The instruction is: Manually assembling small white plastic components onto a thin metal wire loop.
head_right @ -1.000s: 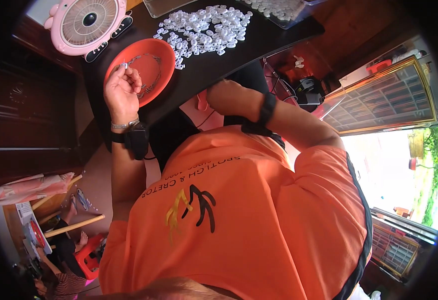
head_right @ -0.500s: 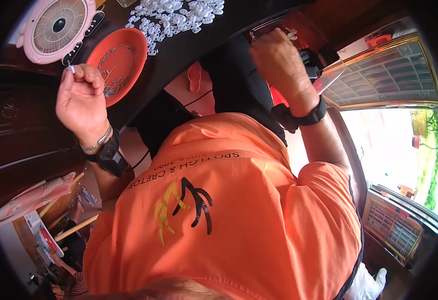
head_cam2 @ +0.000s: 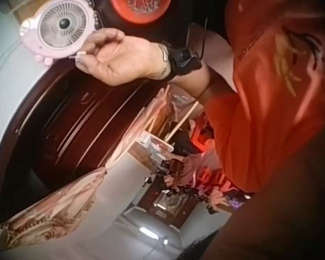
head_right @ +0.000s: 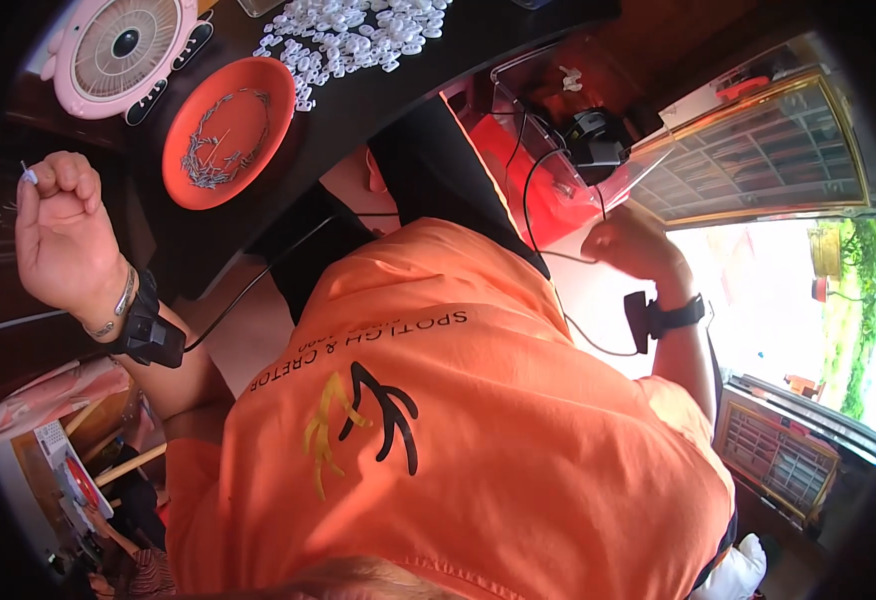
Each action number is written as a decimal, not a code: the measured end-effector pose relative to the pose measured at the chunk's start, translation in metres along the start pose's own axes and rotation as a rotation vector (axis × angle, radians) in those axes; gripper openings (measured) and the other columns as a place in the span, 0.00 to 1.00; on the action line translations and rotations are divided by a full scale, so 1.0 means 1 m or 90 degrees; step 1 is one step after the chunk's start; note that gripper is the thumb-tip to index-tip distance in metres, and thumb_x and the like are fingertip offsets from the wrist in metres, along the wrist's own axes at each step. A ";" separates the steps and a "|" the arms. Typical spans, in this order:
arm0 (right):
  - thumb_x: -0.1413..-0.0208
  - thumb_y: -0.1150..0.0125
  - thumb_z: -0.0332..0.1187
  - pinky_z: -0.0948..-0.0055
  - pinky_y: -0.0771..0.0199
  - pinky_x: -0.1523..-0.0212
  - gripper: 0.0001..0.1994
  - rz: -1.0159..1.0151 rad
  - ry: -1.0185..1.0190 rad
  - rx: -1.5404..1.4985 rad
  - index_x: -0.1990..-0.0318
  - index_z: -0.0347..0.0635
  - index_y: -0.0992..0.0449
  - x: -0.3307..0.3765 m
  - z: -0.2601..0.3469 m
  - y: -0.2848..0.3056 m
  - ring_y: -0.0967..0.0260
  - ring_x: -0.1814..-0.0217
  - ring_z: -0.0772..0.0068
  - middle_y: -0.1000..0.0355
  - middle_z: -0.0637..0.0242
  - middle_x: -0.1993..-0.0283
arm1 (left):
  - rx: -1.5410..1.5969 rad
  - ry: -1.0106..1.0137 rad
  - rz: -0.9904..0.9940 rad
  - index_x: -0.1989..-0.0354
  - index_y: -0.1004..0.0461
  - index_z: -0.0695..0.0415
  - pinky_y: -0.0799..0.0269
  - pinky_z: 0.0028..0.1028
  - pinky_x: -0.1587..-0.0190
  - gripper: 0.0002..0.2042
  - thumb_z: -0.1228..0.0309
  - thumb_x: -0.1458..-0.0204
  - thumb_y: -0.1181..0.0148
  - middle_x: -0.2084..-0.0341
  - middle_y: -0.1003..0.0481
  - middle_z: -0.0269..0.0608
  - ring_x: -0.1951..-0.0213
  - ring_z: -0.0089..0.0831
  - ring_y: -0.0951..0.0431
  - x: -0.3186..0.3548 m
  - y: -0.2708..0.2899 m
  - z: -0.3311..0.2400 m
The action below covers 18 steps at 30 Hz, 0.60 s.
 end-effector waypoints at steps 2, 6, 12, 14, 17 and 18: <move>0.54 0.35 0.37 0.73 0.27 0.63 0.10 -0.070 -0.049 -0.116 0.64 0.46 0.19 0.008 -0.016 -0.003 0.26 0.68 0.70 0.23 0.68 0.68 | -0.009 0.011 -0.016 0.67 0.33 0.65 0.43 0.25 0.70 0.13 0.69 0.40 0.61 0.72 0.34 0.47 0.70 0.31 0.37 -0.001 0.011 0.004; 0.46 0.40 0.29 0.77 0.27 0.61 0.11 -0.101 -0.073 -0.301 0.55 0.40 0.22 -0.001 -0.006 0.048 0.26 0.63 0.78 0.23 0.68 0.66 | -0.060 0.037 -0.102 0.70 0.34 0.62 0.45 0.24 0.73 0.11 0.68 0.40 0.59 0.76 0.34 0.44 0.74 0.29 0.38 -0.007 0.029 0.016; 0.45 0.41 0.28 0.75 0.26 0.57 0.11 -0.284 0.137 -0.189 0.55 0.36 0.23 -0.069 0.076 0.156 0.25 0.59 0.74 0.22 0.61 0.62 | -0.045 0.088 -0.178 0.71 0.34 0.60 0.46 0.22 0.77 0.09 0.68 0.42 0.55 0.78 0.33 0.41 0.77 0.27 0.37 -0.016 0.040 0.057; 0.45 0.41 0.29 0.76 0.26 0.59 0.10 -0.283 0.201 -0.246 0.56 0.37 0.23 -0.104 0.118 0.168 0.25 0.60 0.77 0.22 0.62 0.62 | -0.042 0.132 -0.191 0.72 0.35 0.58 0.45 0.20 0.78 0.09 0.67 0.42 0.55 0.79 0.32 0.39 0.78 0.25 0.35 -0.013 0.040 0.076; 0.47 0.39 0.31 0.74 0.26 0.62 0.10 -0.303 0.320 -0.089 0.59 0.40 0.22 -0.152 0.185 0.174 0.25 0.65 0.72 0.23 0.62 0.66 | -0.062 0.178 -0.244 0.72 0.35 0.58 0.46 0.20 0.79 0.09 0.68 0.42 0.56 0.80 0.33 0.40 0.80 0.24 0.36 -0.004 0.046 0.098; 0.48 0.38 0.32 0.73 0.26 0.63 0.09 -0.318 0.354 -0.050 0.60 0.40 0.22 -0.164 0.202 0.174 0.25 0.67 0.69 0.24 0.62 0.67 | -0.064 0.184 -0.244 0.73 0.35 0.59 0.46 0.20 0.80 0.09 0.68 0.42 0.57 0.81 0.33 0.40 0.81 0.24 0.37 -0.001 0.046 0.104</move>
Point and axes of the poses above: each hand's wrist, its own x-axis away from the middle knuckle, its own y-axis out of the back of the hand, z = x × y, the point moved 9 cm from there along -x, towards the middle knuckle
